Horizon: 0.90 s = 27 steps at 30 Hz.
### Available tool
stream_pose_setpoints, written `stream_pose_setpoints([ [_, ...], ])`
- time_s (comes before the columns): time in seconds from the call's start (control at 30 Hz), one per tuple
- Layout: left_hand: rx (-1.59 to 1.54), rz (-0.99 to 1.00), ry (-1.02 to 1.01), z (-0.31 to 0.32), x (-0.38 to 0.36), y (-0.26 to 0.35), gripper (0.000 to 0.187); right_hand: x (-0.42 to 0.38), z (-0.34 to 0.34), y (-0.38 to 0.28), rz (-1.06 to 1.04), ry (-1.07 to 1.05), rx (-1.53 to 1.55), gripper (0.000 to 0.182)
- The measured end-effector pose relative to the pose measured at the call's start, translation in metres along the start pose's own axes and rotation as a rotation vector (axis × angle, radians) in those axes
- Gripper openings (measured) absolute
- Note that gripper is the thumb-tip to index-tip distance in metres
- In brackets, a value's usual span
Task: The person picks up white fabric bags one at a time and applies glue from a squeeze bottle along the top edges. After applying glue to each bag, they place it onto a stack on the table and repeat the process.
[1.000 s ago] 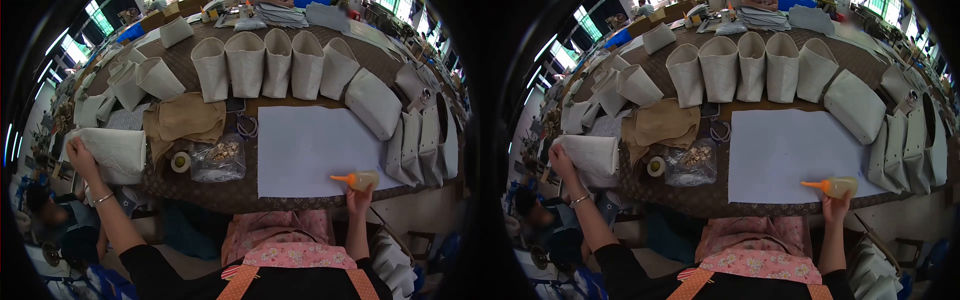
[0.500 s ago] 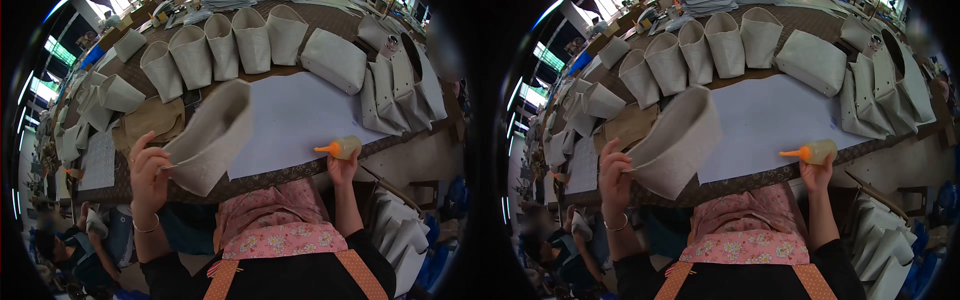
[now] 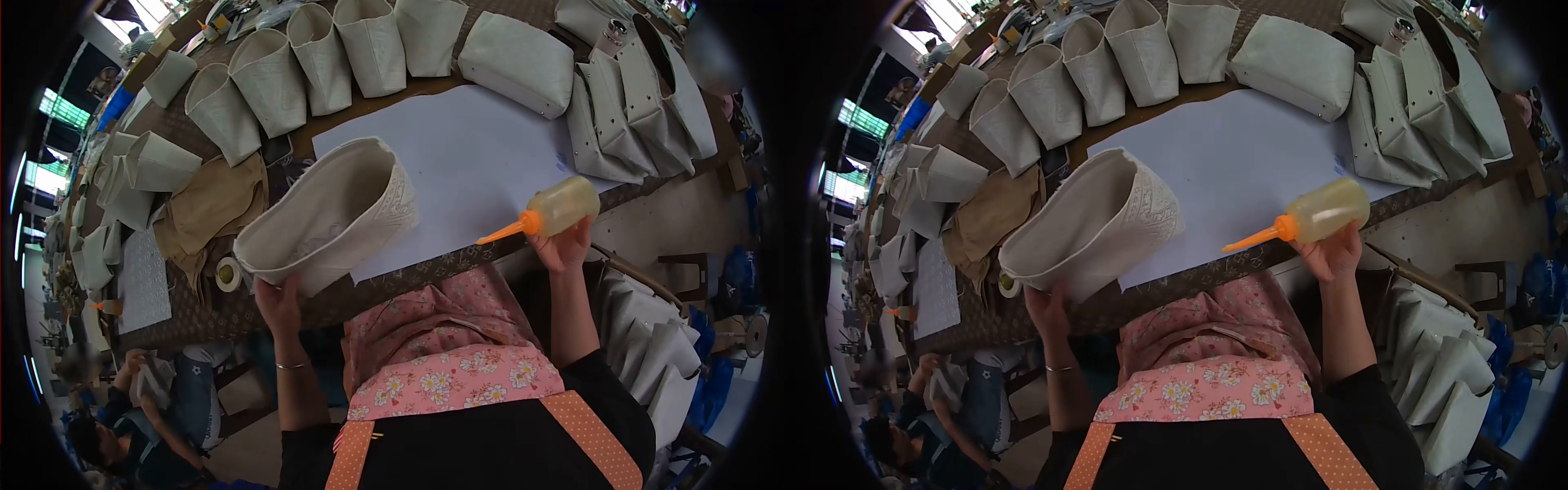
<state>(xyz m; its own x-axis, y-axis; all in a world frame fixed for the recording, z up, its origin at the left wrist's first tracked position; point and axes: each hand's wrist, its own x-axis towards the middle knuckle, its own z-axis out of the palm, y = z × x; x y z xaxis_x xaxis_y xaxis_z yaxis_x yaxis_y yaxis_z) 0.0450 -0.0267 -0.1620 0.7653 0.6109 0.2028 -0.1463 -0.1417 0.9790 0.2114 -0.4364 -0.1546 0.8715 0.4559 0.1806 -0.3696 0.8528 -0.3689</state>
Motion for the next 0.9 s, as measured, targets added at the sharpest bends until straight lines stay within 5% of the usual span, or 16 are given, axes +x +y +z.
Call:
stream_pose_setpoints([
  [0.1,0.357,0.234,-0.014,-0.017,0.031,0.056,0.024,-0.001,0.005,-0.008,-0.001,-0.007,-0.129,0.071],
  [0.23,0.654,0.597,-0.298,-0.004,0.063,0.158,0.027,-0.002,0.019,-0.013,-0.015,-0.031,-0.538,0.084],
  [0.43,0.993,0.655,-0.734,0.059,0.071,0.194,0.037,-0.003,0.019,0.002,-0.058,0.014,-0.783,0.091],
  [0.9,0.882,0.570,-0.725,0.059,0.090,0.175,0.049,0.021,0.039,0.069,-0.148,0.223,-0.928,0.063],
])
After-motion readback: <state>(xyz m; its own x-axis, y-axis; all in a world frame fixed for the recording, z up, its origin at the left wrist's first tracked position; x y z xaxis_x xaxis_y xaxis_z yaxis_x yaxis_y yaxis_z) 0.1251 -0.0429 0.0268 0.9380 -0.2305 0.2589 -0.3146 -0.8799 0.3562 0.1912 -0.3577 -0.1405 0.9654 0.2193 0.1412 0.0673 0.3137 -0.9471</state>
